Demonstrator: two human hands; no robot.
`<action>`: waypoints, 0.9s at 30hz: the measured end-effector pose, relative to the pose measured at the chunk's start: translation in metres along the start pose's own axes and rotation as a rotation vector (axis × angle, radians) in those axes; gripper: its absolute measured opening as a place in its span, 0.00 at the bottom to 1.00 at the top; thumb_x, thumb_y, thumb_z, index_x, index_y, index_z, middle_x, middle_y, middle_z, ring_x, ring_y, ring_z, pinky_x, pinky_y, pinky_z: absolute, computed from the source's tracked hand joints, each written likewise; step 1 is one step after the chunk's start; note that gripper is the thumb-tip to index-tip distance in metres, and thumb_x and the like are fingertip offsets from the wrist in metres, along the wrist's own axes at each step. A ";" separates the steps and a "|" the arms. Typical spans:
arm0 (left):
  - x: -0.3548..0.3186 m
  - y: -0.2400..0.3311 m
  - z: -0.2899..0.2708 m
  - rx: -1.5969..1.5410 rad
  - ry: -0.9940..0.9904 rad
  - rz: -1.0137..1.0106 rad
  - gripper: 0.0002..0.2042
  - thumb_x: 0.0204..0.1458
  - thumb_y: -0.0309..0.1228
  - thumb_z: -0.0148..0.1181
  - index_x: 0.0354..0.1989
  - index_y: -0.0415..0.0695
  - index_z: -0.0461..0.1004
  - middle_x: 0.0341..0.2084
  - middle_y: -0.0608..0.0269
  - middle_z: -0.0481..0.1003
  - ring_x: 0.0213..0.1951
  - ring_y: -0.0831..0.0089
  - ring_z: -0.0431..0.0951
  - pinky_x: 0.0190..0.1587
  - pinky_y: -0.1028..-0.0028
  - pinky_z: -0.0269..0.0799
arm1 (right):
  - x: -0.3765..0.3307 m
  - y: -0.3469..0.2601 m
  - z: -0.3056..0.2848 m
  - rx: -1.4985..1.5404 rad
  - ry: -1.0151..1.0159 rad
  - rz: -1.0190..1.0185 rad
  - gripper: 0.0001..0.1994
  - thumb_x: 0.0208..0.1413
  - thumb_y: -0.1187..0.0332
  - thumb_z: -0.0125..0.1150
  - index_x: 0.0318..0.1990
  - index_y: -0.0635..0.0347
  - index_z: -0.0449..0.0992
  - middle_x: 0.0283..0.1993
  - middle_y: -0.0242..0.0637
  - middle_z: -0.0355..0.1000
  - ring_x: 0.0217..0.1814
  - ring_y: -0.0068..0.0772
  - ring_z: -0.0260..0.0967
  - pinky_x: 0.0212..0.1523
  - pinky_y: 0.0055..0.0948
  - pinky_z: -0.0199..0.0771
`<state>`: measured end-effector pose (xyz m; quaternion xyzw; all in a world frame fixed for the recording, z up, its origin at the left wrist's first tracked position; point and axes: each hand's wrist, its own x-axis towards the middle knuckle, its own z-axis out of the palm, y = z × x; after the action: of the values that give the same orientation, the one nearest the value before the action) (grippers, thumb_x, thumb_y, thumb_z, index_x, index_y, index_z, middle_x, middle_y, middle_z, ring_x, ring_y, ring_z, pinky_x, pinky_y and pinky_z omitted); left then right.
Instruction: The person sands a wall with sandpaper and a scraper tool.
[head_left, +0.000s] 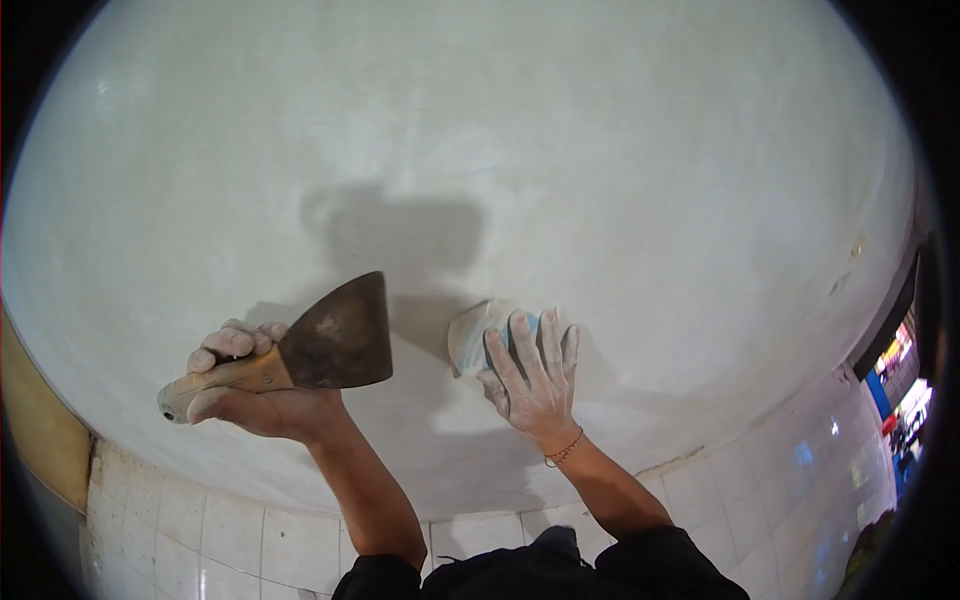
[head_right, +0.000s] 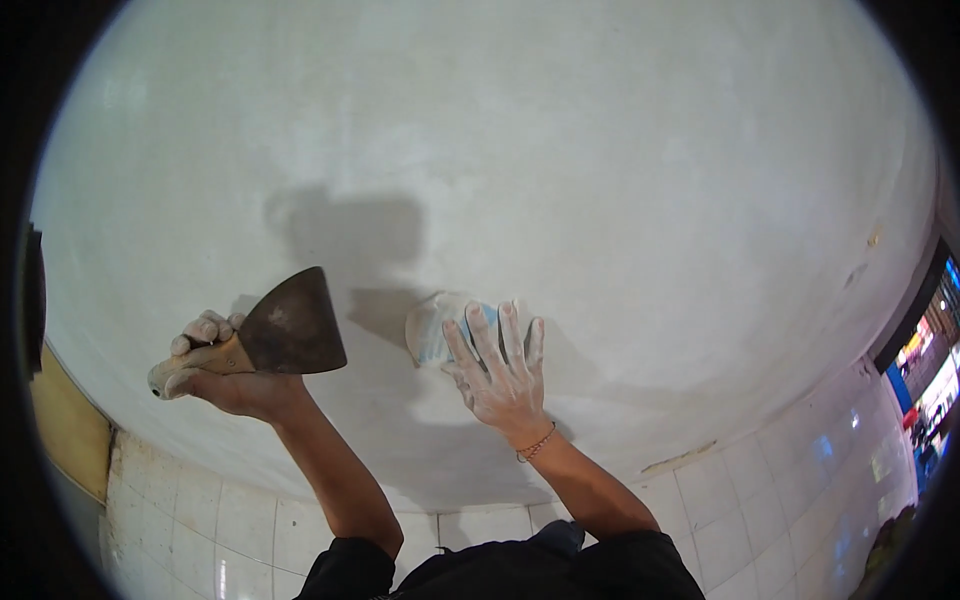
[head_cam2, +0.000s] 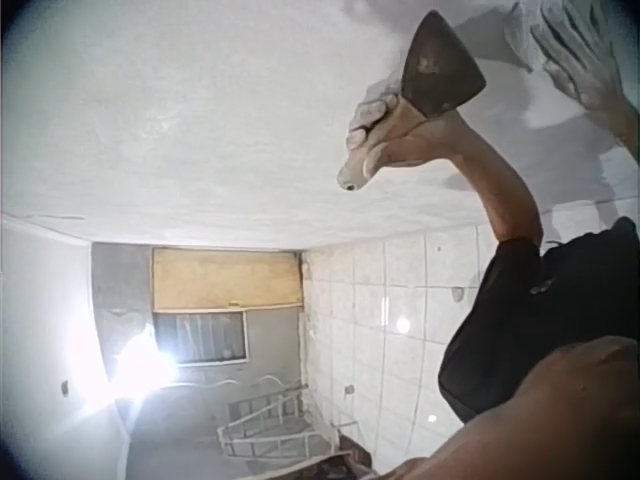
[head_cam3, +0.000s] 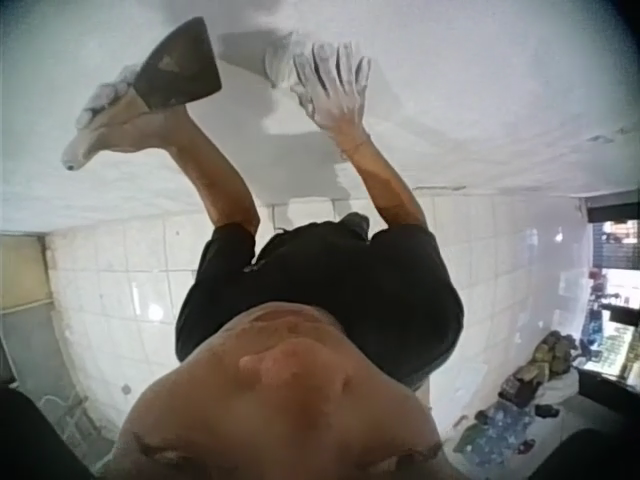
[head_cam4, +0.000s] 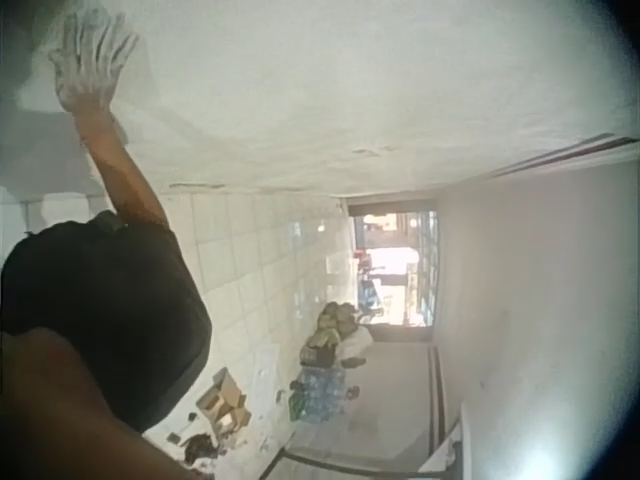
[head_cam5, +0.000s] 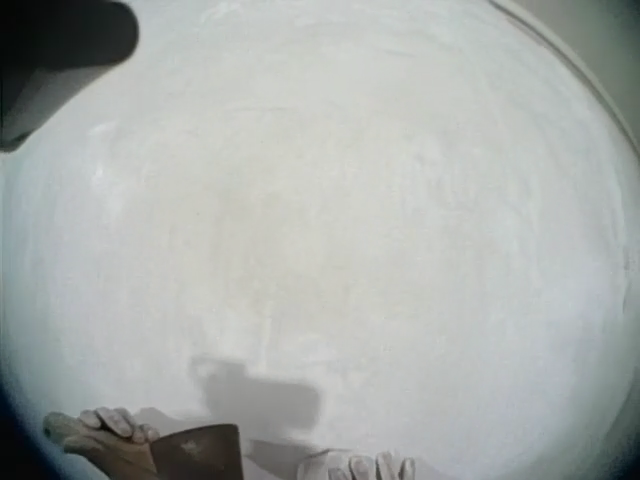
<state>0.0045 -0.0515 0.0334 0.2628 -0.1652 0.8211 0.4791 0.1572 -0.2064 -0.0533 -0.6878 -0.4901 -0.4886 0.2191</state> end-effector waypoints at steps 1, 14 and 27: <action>-0.001 0.002 0.002 0.042 0.067 -0.007 0.24 0.47 0.60 0.45 0.35 0.50 0.62 0.23 0.69 0.64 0.24 0.81 0.66 0.28 0.80 0.71 | -0.016 0.002 0.002 -0.005 -0.050 -0.003 0.26 0.51 0.52 0.51 0.59 0.46 0.61 0.64 0.40 0.51 0.65 0.55 0.45 0.60 0.60 0.37; -0.016 -0.031 0.001 0.022 -0.122 -0.190 0.25 0.44 0.60 0.50 0.34 0.50 0.63 0.22 0.71 0.64 0.25 0.81 0.64 0.25 0.80 0.69 | -0.051 0.012 0.010 0.009 -0.075 0.556 0.31 0.54 0.45 0.43 0.62 0.52 0.54 0.66 0.45 0.44 0.67 0.62 0.34 0.61 0.60 0.30; -0.050 -0.023 0.045 -0.136 -0.411 -0.114 0.22 0.50 0.56 0.45 0.36 0.47 0.62 0.24 0.64 0.68 0.22 0.75 0.68 0.23 0.74 0.74 | 0.010 0.026 -0.024 0.075 0.343 0.549 0.40 0.51 0.43 0.46 0.63 0.63 0.44 0.66 0.59 0.34 0.66 0.68 0.27 0.61 0.60 0.29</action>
<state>0.0574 -0.0991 0.0406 0.4004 -0.2993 0.7089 0.4975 0.1696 -0.2315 -0.0293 -0.6936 -0.2599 -0.5015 0.4471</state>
